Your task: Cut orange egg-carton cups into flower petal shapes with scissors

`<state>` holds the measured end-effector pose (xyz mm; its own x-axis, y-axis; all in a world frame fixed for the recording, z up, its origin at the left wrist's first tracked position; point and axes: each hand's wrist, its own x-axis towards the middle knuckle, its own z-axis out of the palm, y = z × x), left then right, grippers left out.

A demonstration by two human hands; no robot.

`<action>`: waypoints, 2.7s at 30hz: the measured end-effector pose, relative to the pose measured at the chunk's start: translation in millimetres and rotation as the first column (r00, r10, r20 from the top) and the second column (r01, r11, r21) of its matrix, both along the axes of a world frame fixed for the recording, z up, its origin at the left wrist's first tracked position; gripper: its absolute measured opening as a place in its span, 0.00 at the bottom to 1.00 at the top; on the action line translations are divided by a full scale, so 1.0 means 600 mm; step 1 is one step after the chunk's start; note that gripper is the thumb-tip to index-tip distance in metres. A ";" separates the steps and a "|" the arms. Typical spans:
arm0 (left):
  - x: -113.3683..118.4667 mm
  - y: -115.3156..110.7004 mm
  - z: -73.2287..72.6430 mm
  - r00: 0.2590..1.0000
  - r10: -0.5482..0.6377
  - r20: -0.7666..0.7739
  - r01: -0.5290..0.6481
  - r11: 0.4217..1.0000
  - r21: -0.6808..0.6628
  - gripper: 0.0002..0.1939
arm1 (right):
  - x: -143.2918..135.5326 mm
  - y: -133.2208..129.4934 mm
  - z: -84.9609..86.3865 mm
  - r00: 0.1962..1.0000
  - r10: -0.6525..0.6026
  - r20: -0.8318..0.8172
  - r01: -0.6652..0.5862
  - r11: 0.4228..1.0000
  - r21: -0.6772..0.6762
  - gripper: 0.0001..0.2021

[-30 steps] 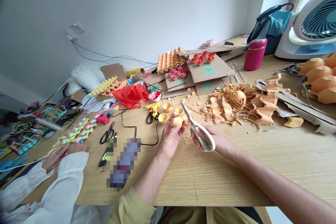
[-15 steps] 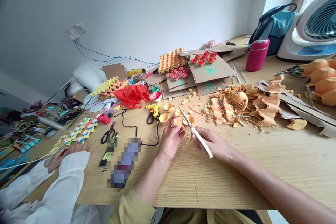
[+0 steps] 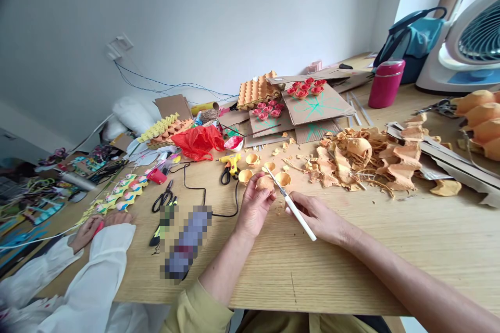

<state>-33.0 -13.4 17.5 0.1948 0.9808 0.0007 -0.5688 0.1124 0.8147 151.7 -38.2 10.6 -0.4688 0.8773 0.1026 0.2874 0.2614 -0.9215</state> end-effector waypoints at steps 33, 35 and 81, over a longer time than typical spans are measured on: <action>0.005 -0.006 0.009 0.981 0.083 -0.176 -0.046 0.978 0.204 0.19 | 0.011 0.006 -0.016 0.998 0.061 0.030 -0.064 0.993 0.096 0.13; 0.008 -0.006 0.008 0.985 0.079 -0.155 -0.050 0.982 0.184 0.20 | 0.012 0.007 -0.018 0.997 0.066 0.032 -0.069 0.992 0.108 0.12; -0.002 0.000 0.014 0.997 -0.021 -0.071 0.026 0.997 0.076 0.20 | 0.002 0.004 0.008 0.992 -0.033 0.119 0.005 0.972 0.235 0.14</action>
<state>-34.4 -13.4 26.0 0.2200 0.9736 0.0614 -0.5078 0.0605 0.8593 153.0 -35.5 15.5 -0.4738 0.8446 0.2494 0.4000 0.4586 -0.7935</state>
